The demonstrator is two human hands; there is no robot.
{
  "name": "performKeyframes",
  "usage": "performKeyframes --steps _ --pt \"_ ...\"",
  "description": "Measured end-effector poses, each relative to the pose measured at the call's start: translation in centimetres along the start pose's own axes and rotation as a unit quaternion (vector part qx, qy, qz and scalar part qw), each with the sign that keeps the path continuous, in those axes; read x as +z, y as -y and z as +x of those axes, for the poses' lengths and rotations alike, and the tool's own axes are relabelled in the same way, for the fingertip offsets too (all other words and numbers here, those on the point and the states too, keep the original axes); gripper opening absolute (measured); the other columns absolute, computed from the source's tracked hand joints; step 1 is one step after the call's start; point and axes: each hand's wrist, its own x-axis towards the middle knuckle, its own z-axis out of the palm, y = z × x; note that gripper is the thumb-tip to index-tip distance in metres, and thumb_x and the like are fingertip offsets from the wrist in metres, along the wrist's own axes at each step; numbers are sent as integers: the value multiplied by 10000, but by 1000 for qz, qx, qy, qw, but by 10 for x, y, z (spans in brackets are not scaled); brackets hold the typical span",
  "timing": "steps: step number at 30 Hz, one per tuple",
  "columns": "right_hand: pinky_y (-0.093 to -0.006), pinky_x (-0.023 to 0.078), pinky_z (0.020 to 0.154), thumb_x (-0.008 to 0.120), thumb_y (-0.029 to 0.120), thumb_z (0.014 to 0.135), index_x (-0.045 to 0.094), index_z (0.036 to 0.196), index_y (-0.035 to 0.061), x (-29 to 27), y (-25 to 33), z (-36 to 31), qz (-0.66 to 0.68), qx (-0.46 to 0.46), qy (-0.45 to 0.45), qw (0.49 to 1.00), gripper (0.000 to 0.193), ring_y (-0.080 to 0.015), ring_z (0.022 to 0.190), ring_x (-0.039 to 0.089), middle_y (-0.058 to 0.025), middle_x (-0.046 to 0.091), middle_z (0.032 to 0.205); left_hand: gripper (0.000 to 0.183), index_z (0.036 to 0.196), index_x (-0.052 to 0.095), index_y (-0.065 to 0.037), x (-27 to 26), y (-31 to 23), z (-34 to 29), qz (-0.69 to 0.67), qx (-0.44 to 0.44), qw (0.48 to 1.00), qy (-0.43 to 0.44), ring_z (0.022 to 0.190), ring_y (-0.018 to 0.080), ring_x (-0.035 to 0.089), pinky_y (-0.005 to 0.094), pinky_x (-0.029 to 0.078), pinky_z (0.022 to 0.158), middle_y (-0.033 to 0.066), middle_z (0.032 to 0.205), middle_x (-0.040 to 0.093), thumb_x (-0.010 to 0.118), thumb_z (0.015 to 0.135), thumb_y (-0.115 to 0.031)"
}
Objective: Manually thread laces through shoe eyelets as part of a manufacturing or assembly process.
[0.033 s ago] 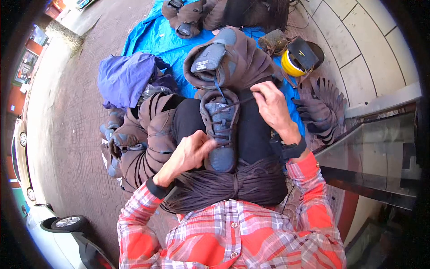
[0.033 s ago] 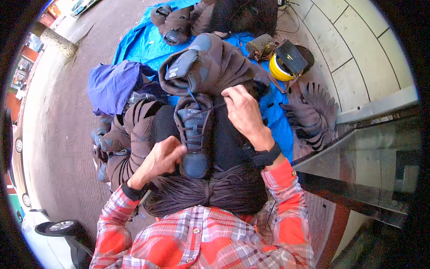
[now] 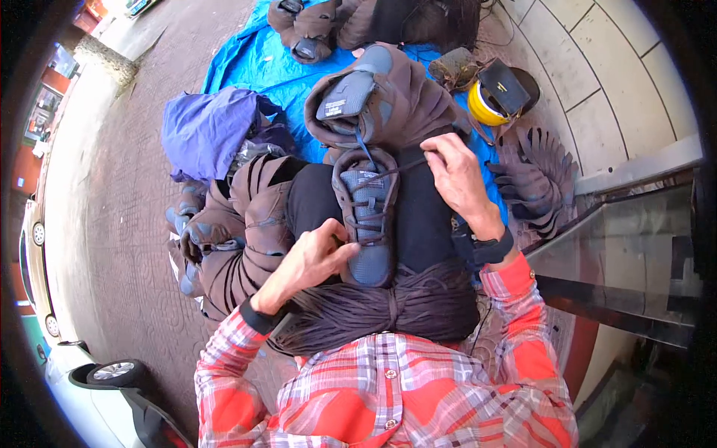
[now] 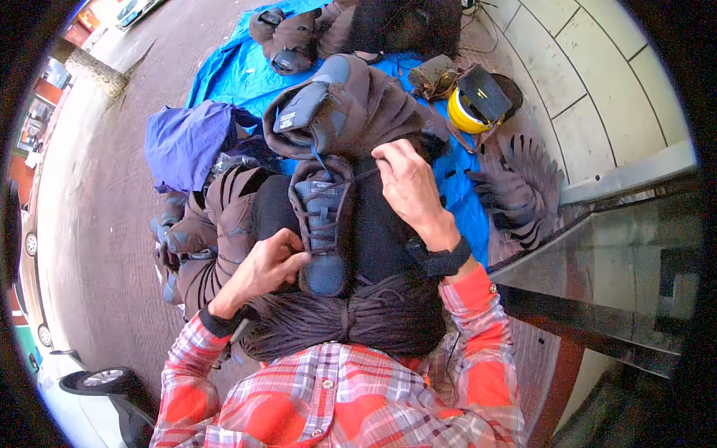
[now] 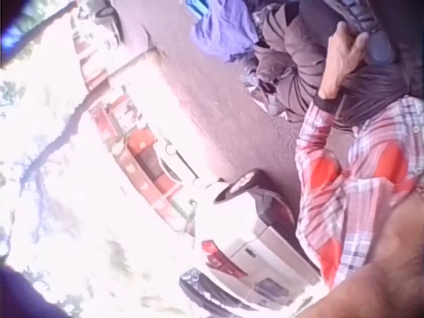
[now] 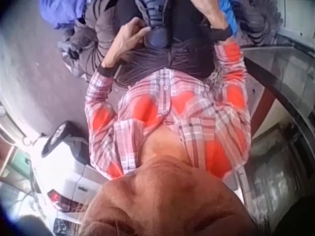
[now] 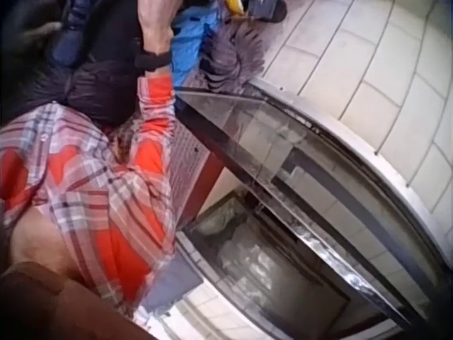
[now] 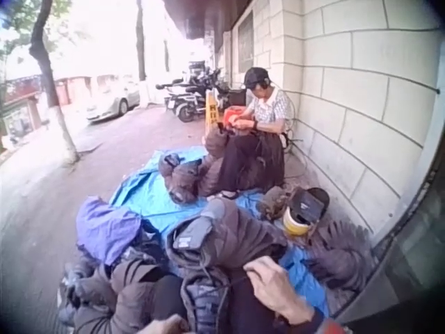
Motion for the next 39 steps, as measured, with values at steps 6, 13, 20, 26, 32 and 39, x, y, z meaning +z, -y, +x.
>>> performKeyframes --steps 6,13,20,26,32,39 --pt "-264 503 574 561 4 864 609 993 -3 6 22 9 102 -22 85 991 138 -146 676 626 -95 598 871 105 856 601 -25 -69 -6 -9 300 136 942 -66 714 337 601 384 466 613 143 752 586 619 803 -114" --pt "-265 465 474 616 222 884 625 904 -11 47 106 10 323 45 491 808 234 -129 543 617 -85 642 752 58 742 569 -2 -129 -32 -76 296 160 942 0 645 323 576 378 444 556 134 679 558 619 723 -24" --pt "-235 427 440 641 232 876 635 818 0 41 87 14 320 108 498 799 239 -72 447 539 -46 625 650 91 806 639 26 -195 91 -184 173 -87 970 -146 571 164 595 292 449 526 103 618 590 577 779 -36" --pt "-250 389 404 658 218 867 644 819 2 39 84 16 319 17 541 778 222 -79 431 509 -35 602 624 123 792 686 -37 -199 163 -197 355 -97 886 -280 734 308 571 385 446 662 125 746 583 675 730 -143" --pt "-286 408 431 683 215 813 642 820 -2 35 103 9 297 -21 597 745 220 -127 467 537 -71 616 634 114 714 662 -46 -189 215 -192 545 -139 736 -378 708 278 572 415 454 600 90 767 580 617 770 -136" --pt "-439 432 520 612 226 692 591 716 -12 91 161 -55 304 -331 539 712 240 -383 589 559 -208 572 642 275 1148 499 -10 -186 149 -88 -415 29 739 -530 831 263 656 331 561 687 160 959 622 562 903 -117"
